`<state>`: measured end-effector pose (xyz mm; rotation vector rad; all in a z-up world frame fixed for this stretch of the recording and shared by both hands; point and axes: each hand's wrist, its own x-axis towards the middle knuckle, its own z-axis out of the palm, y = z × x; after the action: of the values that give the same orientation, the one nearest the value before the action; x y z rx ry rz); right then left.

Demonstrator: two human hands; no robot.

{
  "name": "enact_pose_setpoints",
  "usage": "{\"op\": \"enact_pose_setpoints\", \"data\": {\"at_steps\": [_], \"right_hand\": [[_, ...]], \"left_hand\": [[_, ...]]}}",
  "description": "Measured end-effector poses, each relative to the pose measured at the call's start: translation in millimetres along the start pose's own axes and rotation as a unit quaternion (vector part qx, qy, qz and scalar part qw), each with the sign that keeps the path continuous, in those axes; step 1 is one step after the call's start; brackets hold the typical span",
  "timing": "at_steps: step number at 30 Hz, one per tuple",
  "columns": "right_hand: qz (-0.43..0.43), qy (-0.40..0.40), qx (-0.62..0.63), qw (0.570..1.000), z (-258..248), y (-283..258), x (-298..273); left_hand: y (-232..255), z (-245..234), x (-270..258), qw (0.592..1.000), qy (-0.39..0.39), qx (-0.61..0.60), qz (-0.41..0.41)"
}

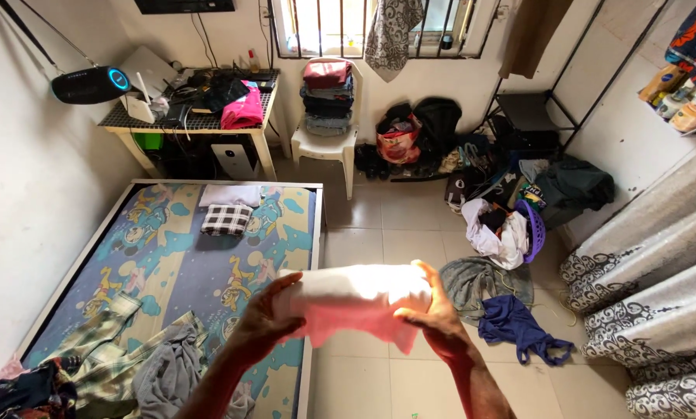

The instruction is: Folding items of clothing and stacking them on a chair.

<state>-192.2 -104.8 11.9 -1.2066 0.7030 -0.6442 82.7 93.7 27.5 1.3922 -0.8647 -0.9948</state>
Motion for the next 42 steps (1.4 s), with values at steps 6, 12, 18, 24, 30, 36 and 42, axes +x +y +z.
{"op": "enact_pose_setpoints", "data": {"at_steps": [6, 12, 18, 24, 30, 36, 42], "right_hand": [[-0.155, -0.039, -0.275, 0.948, 17, -2, -4], [-0.195, -0.006, -0.348, 0.917, 7, 3, 22], [-0.080, -0.117, -0.128, 0.982, -41, 18, 58], [0.033, -0.219, -0.054, 0.974, -63, -25, 49], [0.119, -0.226, -0.088, 0.963, -91, -27, 56], [0.012, -0.181, -0.236, 0.955, -104, -31, 83], [-0.111, -0.104, -0.452, 0.879, -85, -57, 68]], "left_hand": [[31, -3, 0, 0.940, 0.152, 0.302, 0.053], [44, 0, 2, 0.782, 0.283, 0.472, 0.292], [1, -9, 24, 0.988, 0.120, 0.097, -0.008], [-33, 5, 38, 0.991, 0.075, -0.042, -0.099], [-49, 35, 60, 0.980, 0.149, 0.011, -0.133], [-137, 90, 79, 0.938, 0.222, 0.021, -0.264], [-96, 186, 104, 0.928, 0.061, -0.257, -0.262]]}}
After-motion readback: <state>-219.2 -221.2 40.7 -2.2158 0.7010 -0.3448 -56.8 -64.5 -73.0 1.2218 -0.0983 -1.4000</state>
